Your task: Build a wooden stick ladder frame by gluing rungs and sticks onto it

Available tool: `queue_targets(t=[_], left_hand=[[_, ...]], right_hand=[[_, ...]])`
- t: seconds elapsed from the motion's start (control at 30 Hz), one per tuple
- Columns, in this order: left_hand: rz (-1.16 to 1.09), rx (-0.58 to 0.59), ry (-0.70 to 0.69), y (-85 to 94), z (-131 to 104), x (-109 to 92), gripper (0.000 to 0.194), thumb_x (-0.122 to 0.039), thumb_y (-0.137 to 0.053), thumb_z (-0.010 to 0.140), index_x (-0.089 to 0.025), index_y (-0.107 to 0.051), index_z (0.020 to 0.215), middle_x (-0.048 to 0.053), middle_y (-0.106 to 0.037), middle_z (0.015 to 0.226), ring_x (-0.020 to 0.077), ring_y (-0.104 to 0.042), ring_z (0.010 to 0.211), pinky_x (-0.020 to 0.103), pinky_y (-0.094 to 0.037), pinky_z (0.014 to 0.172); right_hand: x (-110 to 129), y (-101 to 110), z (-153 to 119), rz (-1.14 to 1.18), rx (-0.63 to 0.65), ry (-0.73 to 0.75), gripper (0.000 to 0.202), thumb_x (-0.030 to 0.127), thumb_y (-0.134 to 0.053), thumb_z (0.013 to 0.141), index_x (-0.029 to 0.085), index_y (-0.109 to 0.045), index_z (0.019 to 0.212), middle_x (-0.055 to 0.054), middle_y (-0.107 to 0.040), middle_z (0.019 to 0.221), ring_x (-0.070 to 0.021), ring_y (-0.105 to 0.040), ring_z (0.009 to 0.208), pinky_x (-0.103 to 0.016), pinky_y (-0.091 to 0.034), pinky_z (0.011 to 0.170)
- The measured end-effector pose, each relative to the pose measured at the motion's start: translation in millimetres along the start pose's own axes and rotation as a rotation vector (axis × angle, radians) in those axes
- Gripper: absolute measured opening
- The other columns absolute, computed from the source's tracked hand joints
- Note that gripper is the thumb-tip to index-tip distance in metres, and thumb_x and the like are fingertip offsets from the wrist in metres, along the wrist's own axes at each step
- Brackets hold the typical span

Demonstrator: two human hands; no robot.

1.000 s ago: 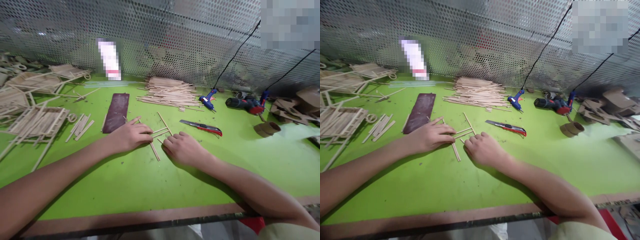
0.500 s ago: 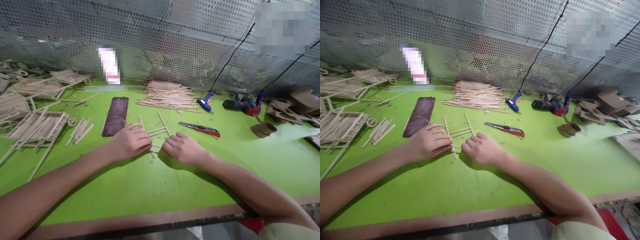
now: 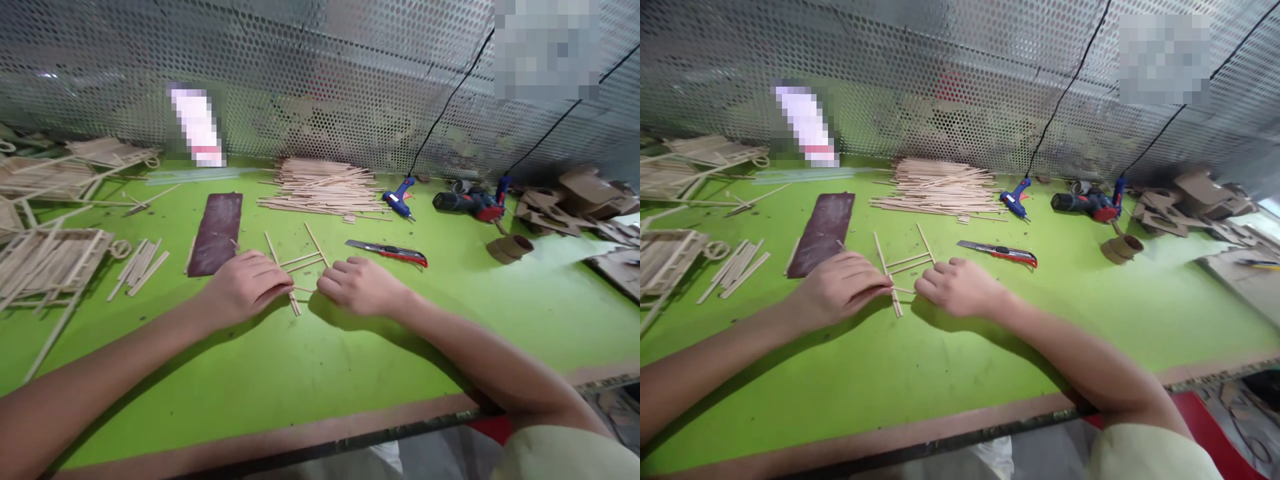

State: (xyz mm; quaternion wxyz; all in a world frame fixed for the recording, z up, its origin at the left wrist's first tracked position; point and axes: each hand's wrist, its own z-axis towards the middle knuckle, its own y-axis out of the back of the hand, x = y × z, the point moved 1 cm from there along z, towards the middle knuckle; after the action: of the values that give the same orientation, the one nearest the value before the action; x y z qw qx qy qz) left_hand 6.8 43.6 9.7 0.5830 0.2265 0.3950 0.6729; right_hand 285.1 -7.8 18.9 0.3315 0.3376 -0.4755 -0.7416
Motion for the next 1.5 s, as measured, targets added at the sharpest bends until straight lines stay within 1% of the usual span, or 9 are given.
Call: queue_targets(t=[0.1,0.23,0.3,0.43,0.6,0.83,1.07,1.33,1.5], left_hand=[[-0.027,0.008,0.037,-2.8,-5,4,0.023,-0.031,-0.065,0.115,-0.023,-0.084,0.104,0.002,-0.087,0.093,0.0177,-0.078,0.079,0.033,-0.058,0.081],[-0.021,0.026,0.050,-5.4,-6,6,0.024,-0.031,-0.065,0.115,-0.022,-0.084,0.103,0.001,-0.087,0.090,0.0173,-0.078,0.079,0.032,-0.057,0.083],[-0.023,0.015,0.021,-6.2,-5,5,0.026,-0.030,-0.064,0.115,-0.020,-0.083,0.101,0.002,-0.086,0.088,0.0171,-0.077,0.076,0.032,-0.056,0.080],[-0.041,0.007,0.006,-7.0,-4,4,0.022,-0.027,-0.065,0.114,-0.019,-0.082,0.101,0.002,-0.086,0.089,0.0175,-0.076,0.077,0.033,-0.055,0.079],[-0.057,-0.009,0.007,-7.1,-3,6,0.024,-0.028,-0.063,0.115,-0.018,-0.079,0.099,0.002,-0.083,0.086,0.0165,-0.073,0.073,0.031,-0.050,0.069],[-0.113,0.007,0.009,-7.3,-6,10,0.019,-0.026,-0.066,0.113,-0.020,-0.080,0.102,0.002,-0.083,0.085,0.0166,-0.073,0.074,0.031,-0.052,0.074],[-0.143,0.042,0.118,2.6,-9,21,0.025,-0.037,-0.065,0.114,-0.028,-0.086,0.105,0.001,-0.087,0.091,0.0184,-0.079,0.079,0.033,-0.058,0.079],[-0.047,-0.169,0.132,32.2,7,40,0.021,-0.044,-0.072,0.109,-0.031,-0.088,0.100,-0.003,-0.088,0.088,0.0202,-0.079,0.071,0.039,-0.064,0.072],[0.070,-0.146,0.120,75.3,52,28,0.026,-0.045,-0.070,0.109,-0.029,-0.088,0.098,0.001,-0.088,0.087,0.0189,-0.080,0.076,0.033,-0.063,0.076]], right_hand=[[-55,31,-12,-0.094,-0.013,-0.236,0.033,0.016,-0.042,0.110,0.020,-0.067,0.087,-0.002,-0.066,0.073,-0.0171,-0.053,0.066,-0.031,-0.034,0.062],[-162,69,-39,-0.292,0.146,-0.753,0.029,0.026,-0.048,0.106,0.018,-0.074,0.118,-0.011,-0.079,0.104,-0.0254,-0.068,0.089,-0.034,-0.044,0.071],[-205,72,-49,-0.334,0.230,-0.790,0.030,0.026,-0.058,0.100,0.014,-0.076,0.120,-0.019,-0.078,0.120,-0.0321,-0.069,0.108,-0.037,-0.049,0.079],[-252,48,-53,-0.500,0.690,-0.650,0.064,0.022,-0.072,0.091,0.015,-0.065,0.154,-0.021,-0.065,0.157,-0.0350,-0.061,0.138,-0.041,-0.054,0.100],[-273,18,-45,-0.485,0.849,-0.621,0.055,0.016,-0.076,0.086,0.023,-0.076,0.141,-0.014,-0.076,0.143,-0.0308,-0.067,0.134,-0.037,-0.055,0.099],[-278,13,-49,-0.454,0.913,-0.688,0.038,0.024,-0.085,0.076,0.024,-0.086,0.115,-0.016,-0.085,0.115,-0.0343,-0.077,0.111,-0.038,-0.056,0.084],[-260,66,-59,-0.520,0.695,-0.802,0.025,0.030,-0.076,0.086,0.016,-0.080,0.106,-0.017,-0.082,0.098,-0.0292,-0.073,0.093,-0.039,-0.048,0.085],[-183,137,-35,-0.378,-0.030,-1.091,0.029,0.047,-0.065,0.086,0.023,-0.071,0.103,-0.009,-0.075,0.083,-0.0296,-0.066,0.075,-0.036,-0.040,0.066],[-135,152,-2,-0.308,-0.373,-1.042,0.026,0.048,-0.062,0.085,0.026,-0.067,0.097,-0.006,-0.069,0.076,-0.0288,-0.064,0.073,-0.036,-0.041,0.066]])
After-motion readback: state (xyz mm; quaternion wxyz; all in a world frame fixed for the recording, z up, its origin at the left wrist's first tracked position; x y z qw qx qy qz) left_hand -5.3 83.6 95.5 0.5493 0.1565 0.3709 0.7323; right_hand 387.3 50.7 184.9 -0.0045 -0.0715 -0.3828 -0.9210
